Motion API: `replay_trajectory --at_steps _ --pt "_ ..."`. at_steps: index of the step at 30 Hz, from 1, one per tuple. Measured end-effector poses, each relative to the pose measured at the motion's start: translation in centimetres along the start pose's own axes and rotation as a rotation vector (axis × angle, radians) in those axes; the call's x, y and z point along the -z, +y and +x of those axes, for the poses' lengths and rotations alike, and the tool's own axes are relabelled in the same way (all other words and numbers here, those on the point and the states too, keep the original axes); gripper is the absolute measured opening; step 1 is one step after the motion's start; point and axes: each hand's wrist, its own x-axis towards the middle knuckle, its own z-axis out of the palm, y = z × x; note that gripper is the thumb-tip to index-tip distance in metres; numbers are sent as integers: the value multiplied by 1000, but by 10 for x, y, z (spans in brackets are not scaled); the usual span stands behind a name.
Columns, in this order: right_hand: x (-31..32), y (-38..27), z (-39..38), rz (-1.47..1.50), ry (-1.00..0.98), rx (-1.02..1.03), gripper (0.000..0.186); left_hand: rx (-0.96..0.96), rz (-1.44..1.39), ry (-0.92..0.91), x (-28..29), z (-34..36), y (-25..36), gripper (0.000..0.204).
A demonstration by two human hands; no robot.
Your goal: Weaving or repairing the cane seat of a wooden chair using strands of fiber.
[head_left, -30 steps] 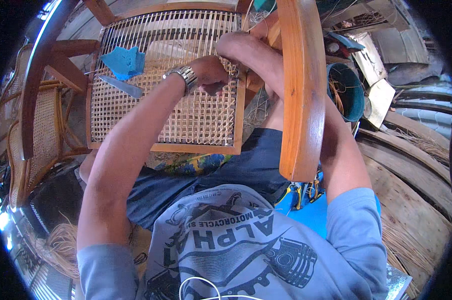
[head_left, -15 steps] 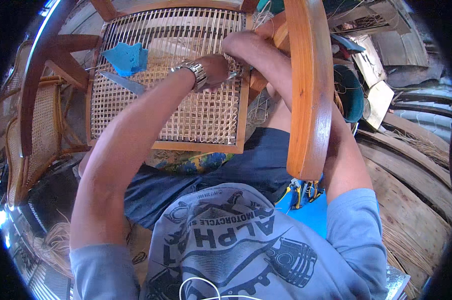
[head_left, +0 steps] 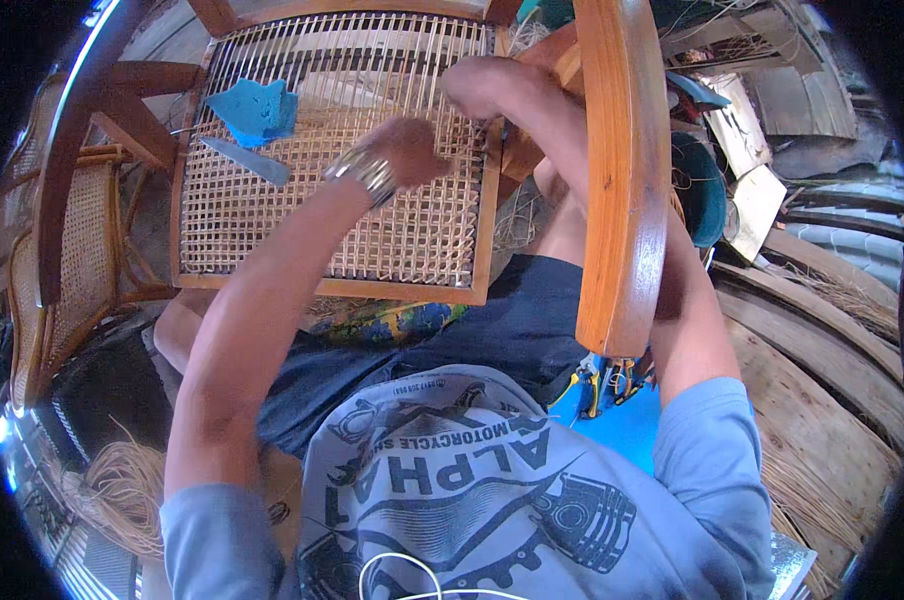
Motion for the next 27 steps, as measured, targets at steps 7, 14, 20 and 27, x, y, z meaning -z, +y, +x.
replay_trajectory --at_steps 7,14,20,27 --pt "-8 -4 7 741 -429 494 23 63 -69 291 1 -79 -31 58" --pt "-3 5 9 557 -232 544 25 212 -284 279 -16 -51 -27 44" --pt "-14 2 13 65 -100 138 25 88 -894 134 -56 -28 -11 27" --pt "-8 1 -2 14 -56 85 28 83 -743 221 -61 -14 0 24"
